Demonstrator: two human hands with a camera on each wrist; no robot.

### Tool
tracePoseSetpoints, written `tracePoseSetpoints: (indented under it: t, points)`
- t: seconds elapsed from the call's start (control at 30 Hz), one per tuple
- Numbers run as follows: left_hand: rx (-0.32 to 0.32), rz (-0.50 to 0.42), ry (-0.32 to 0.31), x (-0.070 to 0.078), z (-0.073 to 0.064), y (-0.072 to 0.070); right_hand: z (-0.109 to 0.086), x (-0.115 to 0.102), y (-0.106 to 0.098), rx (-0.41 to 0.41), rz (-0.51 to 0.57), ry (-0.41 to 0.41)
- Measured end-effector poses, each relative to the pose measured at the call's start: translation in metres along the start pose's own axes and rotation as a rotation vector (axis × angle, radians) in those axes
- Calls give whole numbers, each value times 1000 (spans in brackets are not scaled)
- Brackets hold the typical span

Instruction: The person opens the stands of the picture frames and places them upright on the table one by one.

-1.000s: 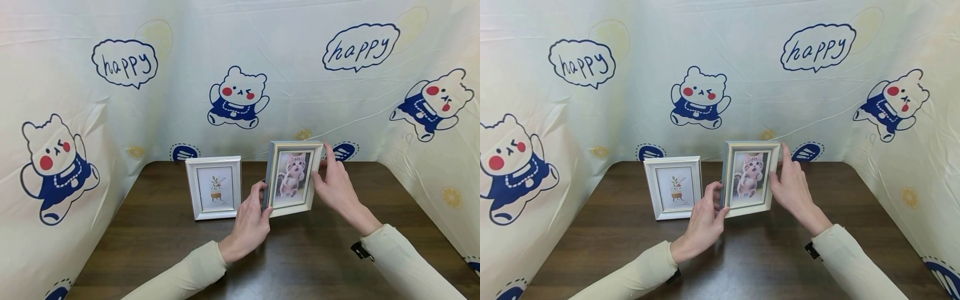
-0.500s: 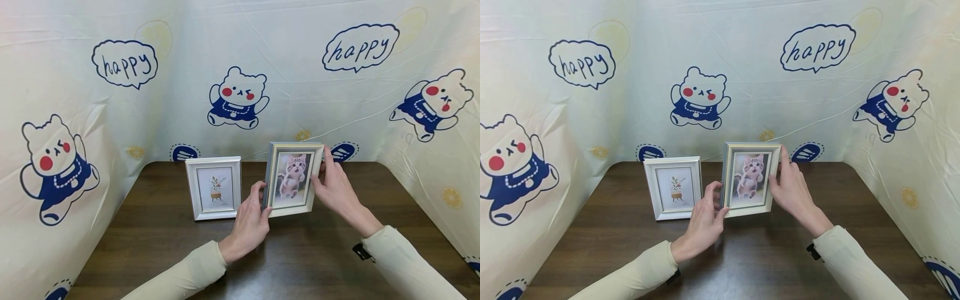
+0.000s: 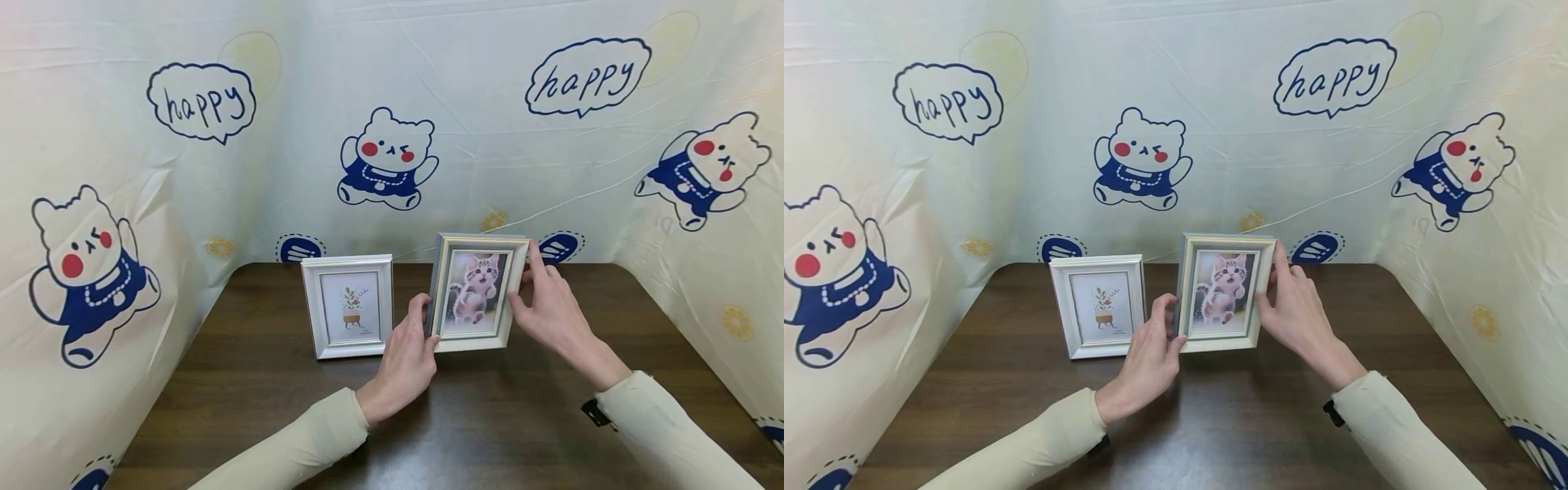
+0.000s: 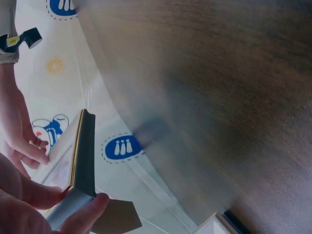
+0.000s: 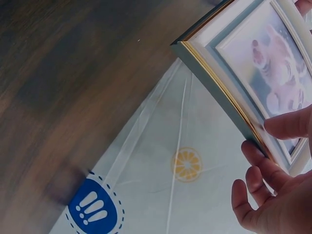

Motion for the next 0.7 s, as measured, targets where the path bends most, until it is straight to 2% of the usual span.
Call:
tracePoseSetpoints:
  t: [0.3, 0.7]
  points:
    - [-33, 27, -15, -3, 5, 2, -3, 3, 2, 24, -45, -10]
    - [-35, 111, -55, -6, 9, 6, -9, 3, 5, 33, -70, -14]
Point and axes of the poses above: each hand's wrist, its own z-axis towards the middle knuckle, its own y-axis out of the palm, x = y × z, the point moved 1 cm from there along z, towards the middle knuckle, and after that the axes turned 15 degrees about -x, right-handed, at the moved point
